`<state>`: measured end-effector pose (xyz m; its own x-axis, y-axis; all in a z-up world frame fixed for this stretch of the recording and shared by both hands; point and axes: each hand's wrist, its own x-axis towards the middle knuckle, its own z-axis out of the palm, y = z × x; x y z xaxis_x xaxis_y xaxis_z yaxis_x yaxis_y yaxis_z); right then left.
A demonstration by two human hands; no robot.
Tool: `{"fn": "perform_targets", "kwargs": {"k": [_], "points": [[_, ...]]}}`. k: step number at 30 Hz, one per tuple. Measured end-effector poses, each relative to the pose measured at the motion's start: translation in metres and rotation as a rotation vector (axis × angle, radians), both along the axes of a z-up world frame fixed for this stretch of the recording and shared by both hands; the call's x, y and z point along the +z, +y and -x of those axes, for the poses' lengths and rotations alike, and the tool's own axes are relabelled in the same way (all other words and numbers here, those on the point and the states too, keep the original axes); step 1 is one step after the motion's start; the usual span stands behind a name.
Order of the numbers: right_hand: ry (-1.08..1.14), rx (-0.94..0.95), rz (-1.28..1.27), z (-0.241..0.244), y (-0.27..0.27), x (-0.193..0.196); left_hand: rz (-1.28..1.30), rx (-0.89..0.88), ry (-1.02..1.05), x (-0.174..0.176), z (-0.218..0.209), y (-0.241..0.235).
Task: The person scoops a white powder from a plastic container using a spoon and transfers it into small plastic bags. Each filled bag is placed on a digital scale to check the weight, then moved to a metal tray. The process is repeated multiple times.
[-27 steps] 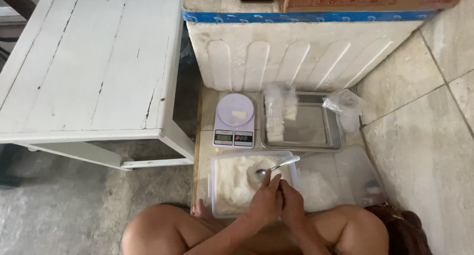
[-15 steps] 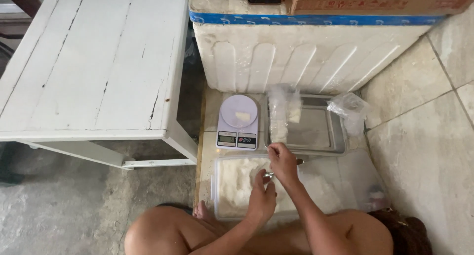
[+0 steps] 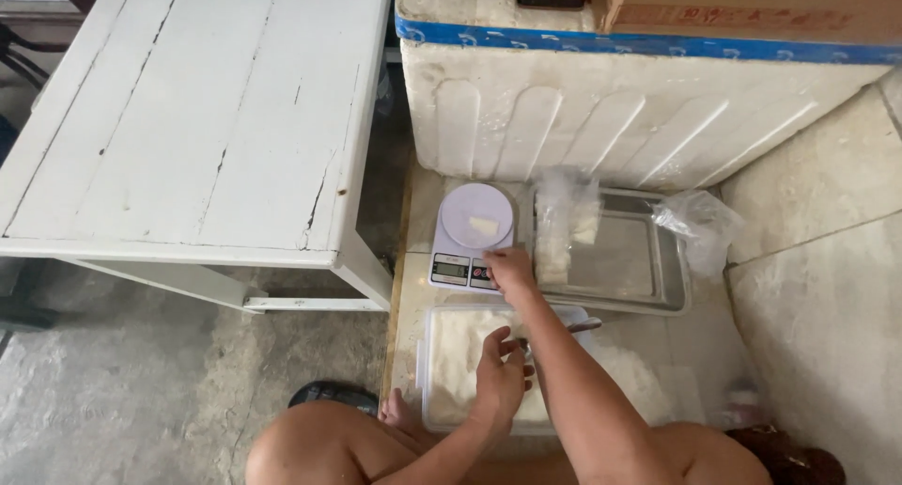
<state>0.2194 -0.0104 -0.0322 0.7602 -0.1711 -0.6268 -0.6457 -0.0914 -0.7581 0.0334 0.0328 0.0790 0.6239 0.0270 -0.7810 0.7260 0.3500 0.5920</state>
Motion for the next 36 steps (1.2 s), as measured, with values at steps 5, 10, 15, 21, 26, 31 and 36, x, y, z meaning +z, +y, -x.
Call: {"fn": "perform_targets", "kwargs": {"k": [5,10,15,21,26,31,36], "points": [[-0.077,0.077,-0.113,0.025,-0.013,0.049,-0.054,0.05,0.042,-0.006,-0.005,0.007],[-0.041,0.183,-0.255,0.091,-0.06,0.107,-0.25,0.09,-0.125,-0.05,-0.004,0.005],[0.045,0.21,-0.455,0.152,-0.114,0.124,-0.436,-0.196,-0.585,-0.086,0.002,-0.009],[0.037,0.276,0.03,0.196,-0.134,0.117,-0.134,-0.304,-0.201,-0.034,0.016,-0.015],[-0.061,0.199,-0.149,0.217,-0.141,0.062,-0.001,-0.246,-0.104,-0.023,0.017,-0.013],[-0.056,0.095,-0.278,0.213,-0.137,0.067,-0.034,-0.279,-0.066,-0.015,0.016,-0.011],[-0.025,0.091,-0.298,0.214,-0.135,0.073,0.006,-0.289,0.038,-0.008,0.014,-0.008]]}}
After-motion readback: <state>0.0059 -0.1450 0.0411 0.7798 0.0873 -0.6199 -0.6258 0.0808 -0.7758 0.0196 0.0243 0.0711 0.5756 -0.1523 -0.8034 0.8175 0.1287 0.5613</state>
